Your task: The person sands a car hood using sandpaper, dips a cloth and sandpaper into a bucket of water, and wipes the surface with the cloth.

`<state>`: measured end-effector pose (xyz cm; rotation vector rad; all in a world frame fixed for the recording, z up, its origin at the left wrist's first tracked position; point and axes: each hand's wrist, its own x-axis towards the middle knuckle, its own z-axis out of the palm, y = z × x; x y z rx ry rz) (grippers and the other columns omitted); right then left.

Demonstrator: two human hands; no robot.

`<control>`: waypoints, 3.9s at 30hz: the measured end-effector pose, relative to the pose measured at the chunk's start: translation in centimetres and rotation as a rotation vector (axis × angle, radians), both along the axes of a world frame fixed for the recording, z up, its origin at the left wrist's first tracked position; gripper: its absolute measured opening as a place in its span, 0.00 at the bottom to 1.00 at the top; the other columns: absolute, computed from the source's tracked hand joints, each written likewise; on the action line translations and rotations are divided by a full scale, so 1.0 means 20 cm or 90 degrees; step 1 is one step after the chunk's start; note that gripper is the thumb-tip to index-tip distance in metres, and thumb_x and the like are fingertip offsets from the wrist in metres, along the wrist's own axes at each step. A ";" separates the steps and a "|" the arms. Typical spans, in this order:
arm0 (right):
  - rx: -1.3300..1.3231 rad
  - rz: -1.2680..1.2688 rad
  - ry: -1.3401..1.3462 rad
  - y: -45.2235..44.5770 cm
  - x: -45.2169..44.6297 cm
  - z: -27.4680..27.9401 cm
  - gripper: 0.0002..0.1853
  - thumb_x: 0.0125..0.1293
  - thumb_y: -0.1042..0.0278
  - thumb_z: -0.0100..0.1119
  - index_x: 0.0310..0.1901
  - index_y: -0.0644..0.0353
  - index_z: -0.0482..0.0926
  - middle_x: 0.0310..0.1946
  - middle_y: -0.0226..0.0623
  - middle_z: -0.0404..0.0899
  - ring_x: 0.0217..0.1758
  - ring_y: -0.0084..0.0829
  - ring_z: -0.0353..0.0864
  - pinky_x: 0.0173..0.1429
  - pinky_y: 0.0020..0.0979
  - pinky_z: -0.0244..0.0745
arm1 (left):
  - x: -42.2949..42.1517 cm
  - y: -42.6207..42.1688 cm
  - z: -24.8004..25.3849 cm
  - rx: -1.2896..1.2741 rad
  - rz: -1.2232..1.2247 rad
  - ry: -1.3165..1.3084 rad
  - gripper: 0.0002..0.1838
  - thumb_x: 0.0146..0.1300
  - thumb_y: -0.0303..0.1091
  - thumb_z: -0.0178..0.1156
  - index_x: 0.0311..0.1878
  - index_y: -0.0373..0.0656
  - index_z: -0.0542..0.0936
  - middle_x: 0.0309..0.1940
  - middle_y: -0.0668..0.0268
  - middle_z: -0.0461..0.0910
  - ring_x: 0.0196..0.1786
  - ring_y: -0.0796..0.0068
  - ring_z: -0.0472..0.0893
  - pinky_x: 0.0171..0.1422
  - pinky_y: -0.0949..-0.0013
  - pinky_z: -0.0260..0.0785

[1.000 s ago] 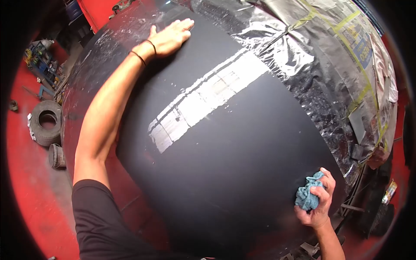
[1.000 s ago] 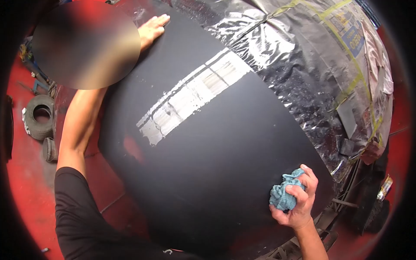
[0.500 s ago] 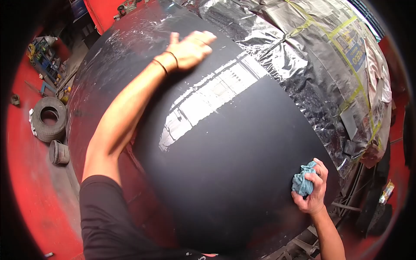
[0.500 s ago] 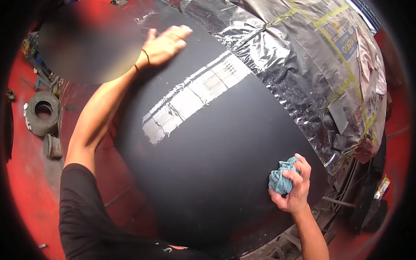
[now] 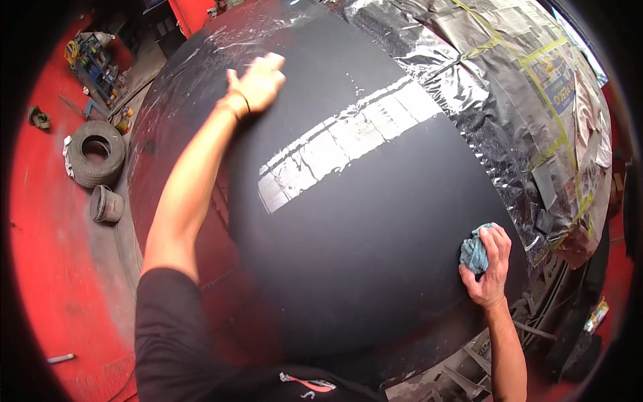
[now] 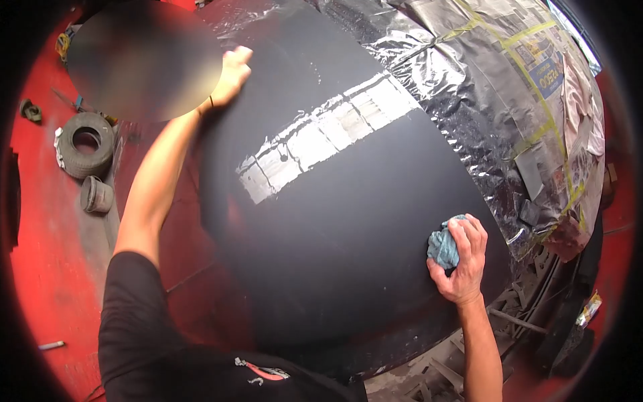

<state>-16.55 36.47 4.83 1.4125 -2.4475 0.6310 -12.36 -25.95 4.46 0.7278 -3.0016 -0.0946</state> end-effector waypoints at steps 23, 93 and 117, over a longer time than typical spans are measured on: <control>-0.148 0.008 -0.184 -0.42 -0.12 0.14 0.11 0.78 0.73 0.65 0.58 0.64 0.86 0.42 0.43 0.91 0.41 0.31 0.90 0.50 0.33 0.84 | 0.91 1.79 -0.23 0.105 -0.213 0.194 0.34 0.84 0.47 0.46 0.89 0.51 0.64 0.93 0.61 0.56 0.95 0.59 0.52 0.88 0.11 0.34; -0.350 -0.286 0.040 0.67 0.26 -0.25 0.17 0.69 0.58 0.74 0.57 0.50 0.87 0.56 0.36 0.88 0.62 0.44 0.85 0.71 0.45 0.77 | 1.01 1.92 0.00 -0.016 -0.714 -0.189 0.38 0.88 0.56 0.38 0.91 0.44 0.61 0.91 0.57 0.61 0.95 0.51 0.52 0.93 0.24 0.18; -0.347 -0.296 0.076 0.67 0.27 -0.32 0.19 0.72 0.57 0.73 0.61 0.50 0.85 0.56 0.35 0.87 0.62 0.43 0.86 0.70 0.43 0.80 | 0.36 2.30 -0.05 -0.067 -0.838 0.025 0.35 0.90 0.56 0.35 0.92 0.52 0.59 0.93 0.63 0.57 0.94 0.59 0.54 0.92 0.21 0.30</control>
